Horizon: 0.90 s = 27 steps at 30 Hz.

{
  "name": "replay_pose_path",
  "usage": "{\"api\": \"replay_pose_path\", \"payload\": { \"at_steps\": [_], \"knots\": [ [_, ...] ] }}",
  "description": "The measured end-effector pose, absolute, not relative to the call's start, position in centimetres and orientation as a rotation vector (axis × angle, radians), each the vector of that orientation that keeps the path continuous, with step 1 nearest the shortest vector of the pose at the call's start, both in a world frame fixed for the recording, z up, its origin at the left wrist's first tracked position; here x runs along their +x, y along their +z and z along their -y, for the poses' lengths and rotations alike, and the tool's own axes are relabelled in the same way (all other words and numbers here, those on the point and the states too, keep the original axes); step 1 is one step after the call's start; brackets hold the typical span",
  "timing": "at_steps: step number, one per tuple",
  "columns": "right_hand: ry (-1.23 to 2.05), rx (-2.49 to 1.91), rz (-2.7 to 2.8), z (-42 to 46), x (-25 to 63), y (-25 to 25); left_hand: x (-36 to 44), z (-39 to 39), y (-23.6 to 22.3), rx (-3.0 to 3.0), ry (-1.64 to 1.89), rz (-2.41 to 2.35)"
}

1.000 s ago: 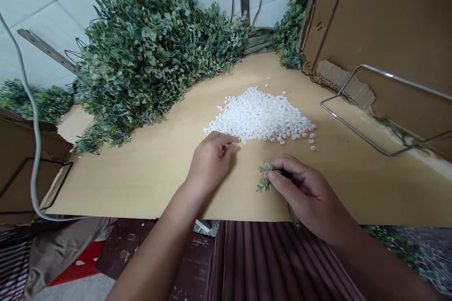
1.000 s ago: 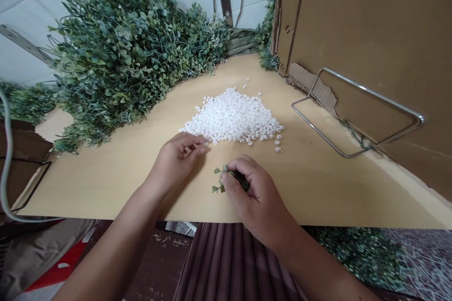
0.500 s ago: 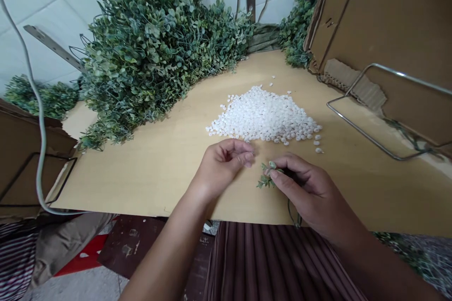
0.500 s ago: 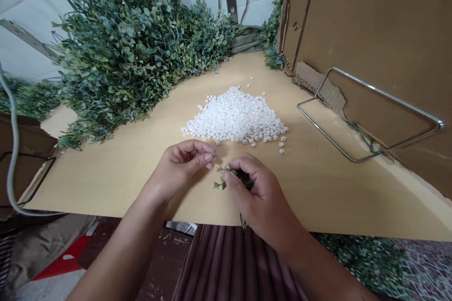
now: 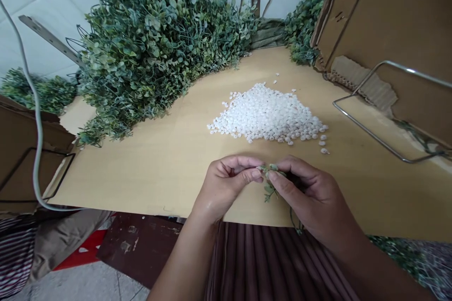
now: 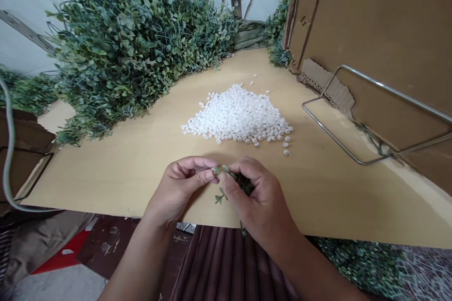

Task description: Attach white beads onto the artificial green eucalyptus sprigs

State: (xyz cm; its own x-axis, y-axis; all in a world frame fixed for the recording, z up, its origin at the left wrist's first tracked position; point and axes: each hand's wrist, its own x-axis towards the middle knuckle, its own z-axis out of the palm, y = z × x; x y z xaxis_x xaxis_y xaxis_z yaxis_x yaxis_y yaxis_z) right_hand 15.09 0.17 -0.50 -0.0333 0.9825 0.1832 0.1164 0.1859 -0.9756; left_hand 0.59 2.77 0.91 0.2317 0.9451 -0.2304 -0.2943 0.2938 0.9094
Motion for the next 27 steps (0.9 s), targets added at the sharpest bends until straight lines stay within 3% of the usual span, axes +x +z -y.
{"api": "replay_pose_path", "payload": {
  "at_steps": [27],
  "knots": [
    [0.894, -1.186, 1.542, -0.3, 15.46, -0.26, 0.66, -2.63, 0.68, 0.969, 1.0, -1.126]
  ]
}}
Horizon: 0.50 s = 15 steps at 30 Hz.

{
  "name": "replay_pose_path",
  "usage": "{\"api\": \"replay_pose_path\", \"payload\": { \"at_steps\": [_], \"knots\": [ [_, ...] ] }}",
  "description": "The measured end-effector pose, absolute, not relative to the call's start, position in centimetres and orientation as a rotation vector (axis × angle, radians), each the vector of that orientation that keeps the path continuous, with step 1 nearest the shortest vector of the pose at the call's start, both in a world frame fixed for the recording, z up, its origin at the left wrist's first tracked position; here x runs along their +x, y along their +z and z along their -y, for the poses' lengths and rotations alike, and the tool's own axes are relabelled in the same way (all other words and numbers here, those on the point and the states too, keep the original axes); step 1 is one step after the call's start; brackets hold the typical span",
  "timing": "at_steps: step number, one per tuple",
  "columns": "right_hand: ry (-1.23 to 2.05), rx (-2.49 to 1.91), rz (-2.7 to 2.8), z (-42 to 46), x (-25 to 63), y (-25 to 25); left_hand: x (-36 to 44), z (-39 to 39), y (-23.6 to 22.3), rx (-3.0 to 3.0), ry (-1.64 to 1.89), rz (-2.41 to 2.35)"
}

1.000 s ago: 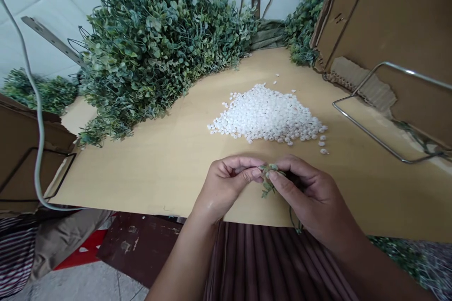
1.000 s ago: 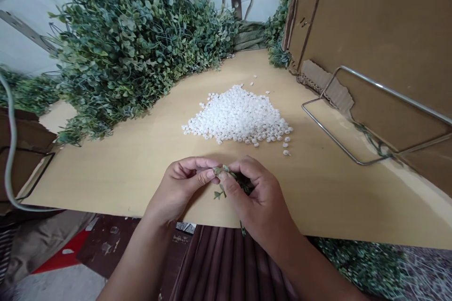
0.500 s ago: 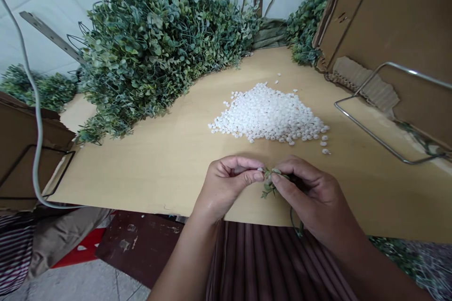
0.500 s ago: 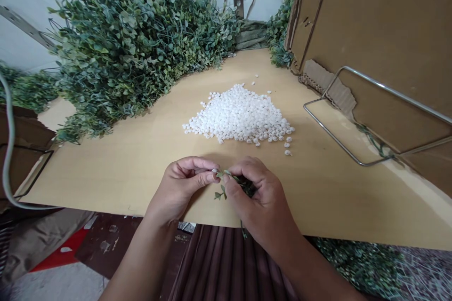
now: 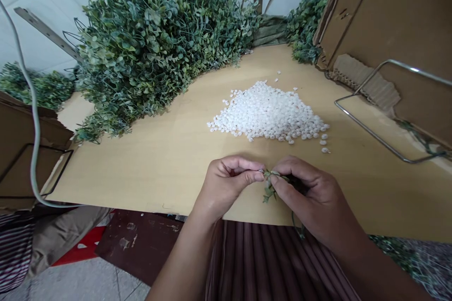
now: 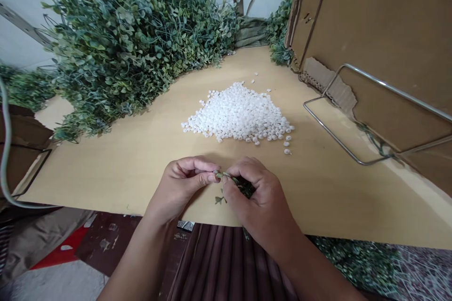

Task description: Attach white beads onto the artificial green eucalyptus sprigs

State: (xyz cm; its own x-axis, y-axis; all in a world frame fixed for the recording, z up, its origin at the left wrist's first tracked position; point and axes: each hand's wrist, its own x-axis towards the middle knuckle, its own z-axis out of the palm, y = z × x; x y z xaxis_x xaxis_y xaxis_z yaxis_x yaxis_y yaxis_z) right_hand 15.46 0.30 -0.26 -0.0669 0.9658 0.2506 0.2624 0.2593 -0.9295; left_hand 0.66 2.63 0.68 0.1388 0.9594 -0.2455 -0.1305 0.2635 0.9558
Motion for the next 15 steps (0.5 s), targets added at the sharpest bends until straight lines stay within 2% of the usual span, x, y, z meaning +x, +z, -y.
{"api": "replay_pose_path", "payload": {
  "at_steps": [15],
  "knots": [
    [0.936, -1.183, 1.571, -0.18, 15.7, -0.2, 0.64, -2.47, 0.66, 0.961, 0.989, -1.072]
  ]
}}
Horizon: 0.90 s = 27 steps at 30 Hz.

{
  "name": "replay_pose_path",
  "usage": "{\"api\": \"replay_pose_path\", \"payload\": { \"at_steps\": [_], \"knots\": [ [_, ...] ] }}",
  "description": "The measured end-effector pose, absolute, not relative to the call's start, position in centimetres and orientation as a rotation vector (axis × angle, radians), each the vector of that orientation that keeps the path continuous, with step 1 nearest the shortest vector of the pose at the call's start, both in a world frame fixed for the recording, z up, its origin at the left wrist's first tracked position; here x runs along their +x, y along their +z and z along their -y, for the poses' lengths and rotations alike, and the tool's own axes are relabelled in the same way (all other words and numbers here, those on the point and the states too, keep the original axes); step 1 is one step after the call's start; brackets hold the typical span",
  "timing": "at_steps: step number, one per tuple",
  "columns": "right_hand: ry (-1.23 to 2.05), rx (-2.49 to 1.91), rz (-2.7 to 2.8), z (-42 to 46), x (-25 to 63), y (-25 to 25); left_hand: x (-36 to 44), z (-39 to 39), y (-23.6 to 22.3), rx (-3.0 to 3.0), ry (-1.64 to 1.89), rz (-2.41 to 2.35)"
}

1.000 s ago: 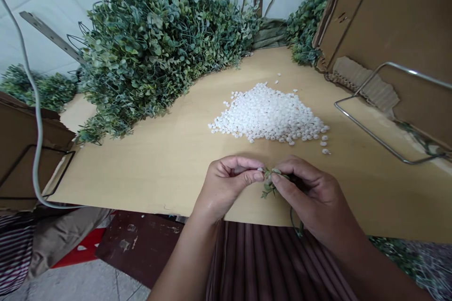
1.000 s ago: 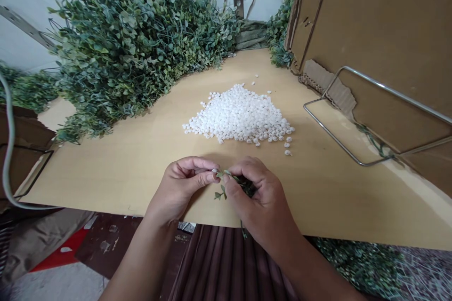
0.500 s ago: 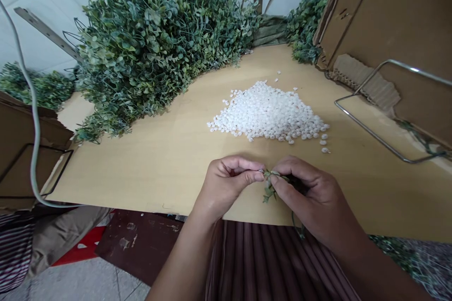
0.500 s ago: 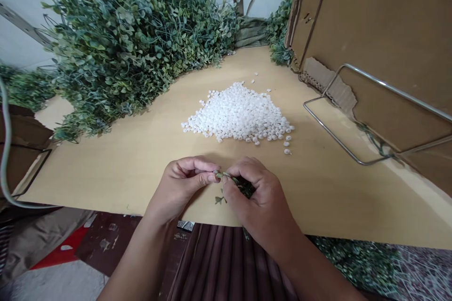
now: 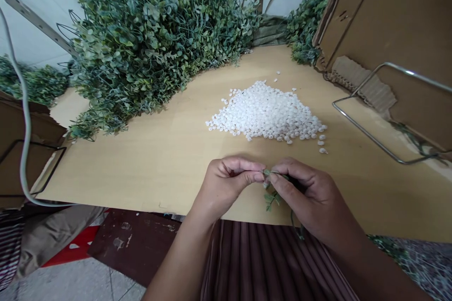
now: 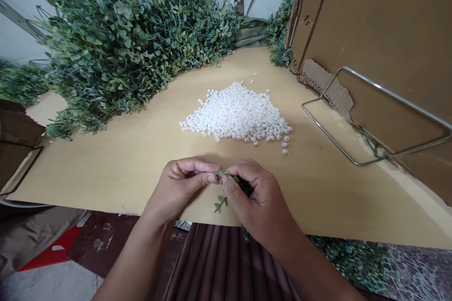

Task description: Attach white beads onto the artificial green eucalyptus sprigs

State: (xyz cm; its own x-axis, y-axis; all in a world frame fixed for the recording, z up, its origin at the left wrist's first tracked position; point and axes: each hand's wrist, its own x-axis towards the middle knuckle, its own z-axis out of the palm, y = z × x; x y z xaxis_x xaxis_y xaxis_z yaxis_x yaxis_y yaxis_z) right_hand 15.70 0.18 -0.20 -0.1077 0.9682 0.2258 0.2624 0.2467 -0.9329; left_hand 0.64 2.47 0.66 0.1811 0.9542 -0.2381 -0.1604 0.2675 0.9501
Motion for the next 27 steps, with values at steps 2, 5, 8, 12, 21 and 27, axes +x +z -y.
{"api": "replay_pose_path", "payload": {
  "at_steps": [2, 5, 8, 12, 21, 27],
  "knots": [
    [0.942, -1.196, 1.557, -0.2, 15.69, -0.19, 0.52, -2.35, 0.57, 0.985, 0.999, -1.057],
    [0.952, -1.211, 1.552, -0.25, 15.67, -0.13, 0.4, -2.16, 0.42, 1.017, 1.002, -1.053],
    [0.953, -1.202, 1.552, -0.24, 15.58, -0.13, 0.45, -2.12, 0.33, 1.009, 1.002, -1.06],
    [0.938, -1.201, 1.548, -0.11, 15.48, -0.3, 0.63, -2.32, 0.39, 0.993, 1.001, -1.06],
    [0.894, -1.219, 1.583, -0.12, 15.47, -0.43, 0.87, -2.37, 0.6, 1.009, 0.97, -1.114],
    [0.87, -1.189, 1.605, 0.0, 15.37, -0.56, 1.17, -2.45, 0.6, 1.006, 0.967, -1.147]
  ]
}}
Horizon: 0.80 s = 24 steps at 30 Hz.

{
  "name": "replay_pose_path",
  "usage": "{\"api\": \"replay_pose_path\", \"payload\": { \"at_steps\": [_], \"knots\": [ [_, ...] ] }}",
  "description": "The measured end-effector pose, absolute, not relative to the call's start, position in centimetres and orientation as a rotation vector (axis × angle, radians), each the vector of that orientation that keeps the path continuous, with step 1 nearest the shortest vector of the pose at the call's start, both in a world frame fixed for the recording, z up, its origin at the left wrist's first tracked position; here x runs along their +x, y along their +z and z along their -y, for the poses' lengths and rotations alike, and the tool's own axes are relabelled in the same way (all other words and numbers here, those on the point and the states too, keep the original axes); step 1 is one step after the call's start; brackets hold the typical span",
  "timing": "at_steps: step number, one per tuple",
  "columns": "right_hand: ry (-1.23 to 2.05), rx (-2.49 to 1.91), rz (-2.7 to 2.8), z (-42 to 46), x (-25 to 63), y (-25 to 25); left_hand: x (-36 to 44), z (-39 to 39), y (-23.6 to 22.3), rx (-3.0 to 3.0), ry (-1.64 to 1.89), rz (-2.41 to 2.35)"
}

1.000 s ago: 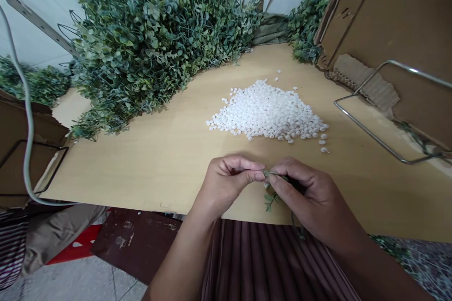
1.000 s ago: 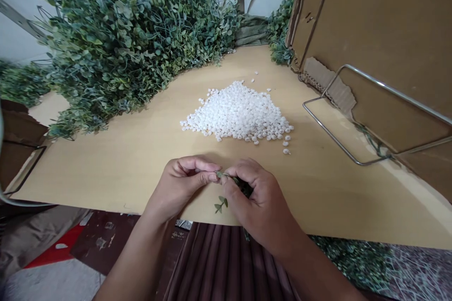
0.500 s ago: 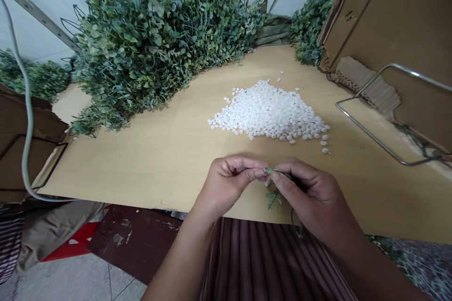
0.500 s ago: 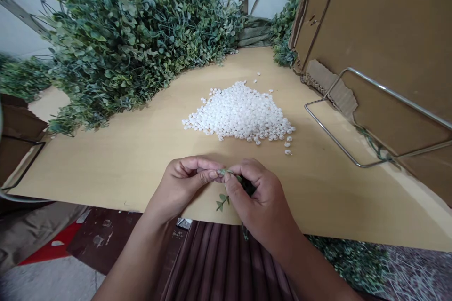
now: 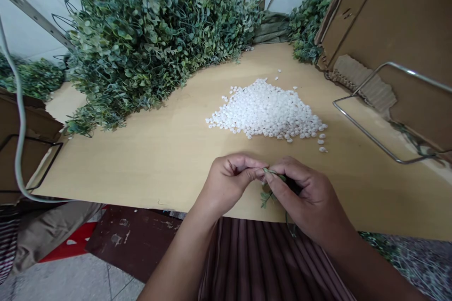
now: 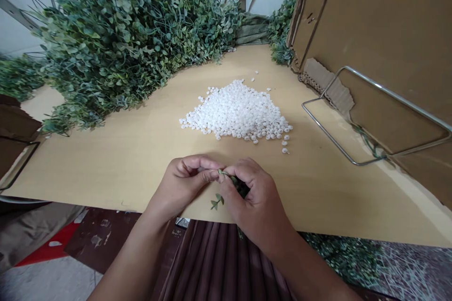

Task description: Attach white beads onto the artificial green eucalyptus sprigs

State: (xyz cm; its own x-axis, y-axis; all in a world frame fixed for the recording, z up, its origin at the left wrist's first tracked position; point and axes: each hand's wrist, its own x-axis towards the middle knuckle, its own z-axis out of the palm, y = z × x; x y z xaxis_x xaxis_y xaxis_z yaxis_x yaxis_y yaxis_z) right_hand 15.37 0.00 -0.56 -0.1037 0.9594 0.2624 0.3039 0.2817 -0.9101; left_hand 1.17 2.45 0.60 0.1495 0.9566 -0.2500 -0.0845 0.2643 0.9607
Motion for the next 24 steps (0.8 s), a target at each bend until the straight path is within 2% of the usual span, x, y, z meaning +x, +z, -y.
{"api": "replay_pose_path", "payload": {
  "at_steps": [15, 24],
  "knots": [
    [0.85, -1.189, 1.628, -0.3, 15.4, -0.8, 1.0, -2.8, 0.4, 1.016, 0.962, -1.034],
    [0.933, -1.23, 1.414, -0.2, 15.1, -1.1, 0.2, -0.4, 0.2, 1.231, 1.092, -1.067]
  ]
}}
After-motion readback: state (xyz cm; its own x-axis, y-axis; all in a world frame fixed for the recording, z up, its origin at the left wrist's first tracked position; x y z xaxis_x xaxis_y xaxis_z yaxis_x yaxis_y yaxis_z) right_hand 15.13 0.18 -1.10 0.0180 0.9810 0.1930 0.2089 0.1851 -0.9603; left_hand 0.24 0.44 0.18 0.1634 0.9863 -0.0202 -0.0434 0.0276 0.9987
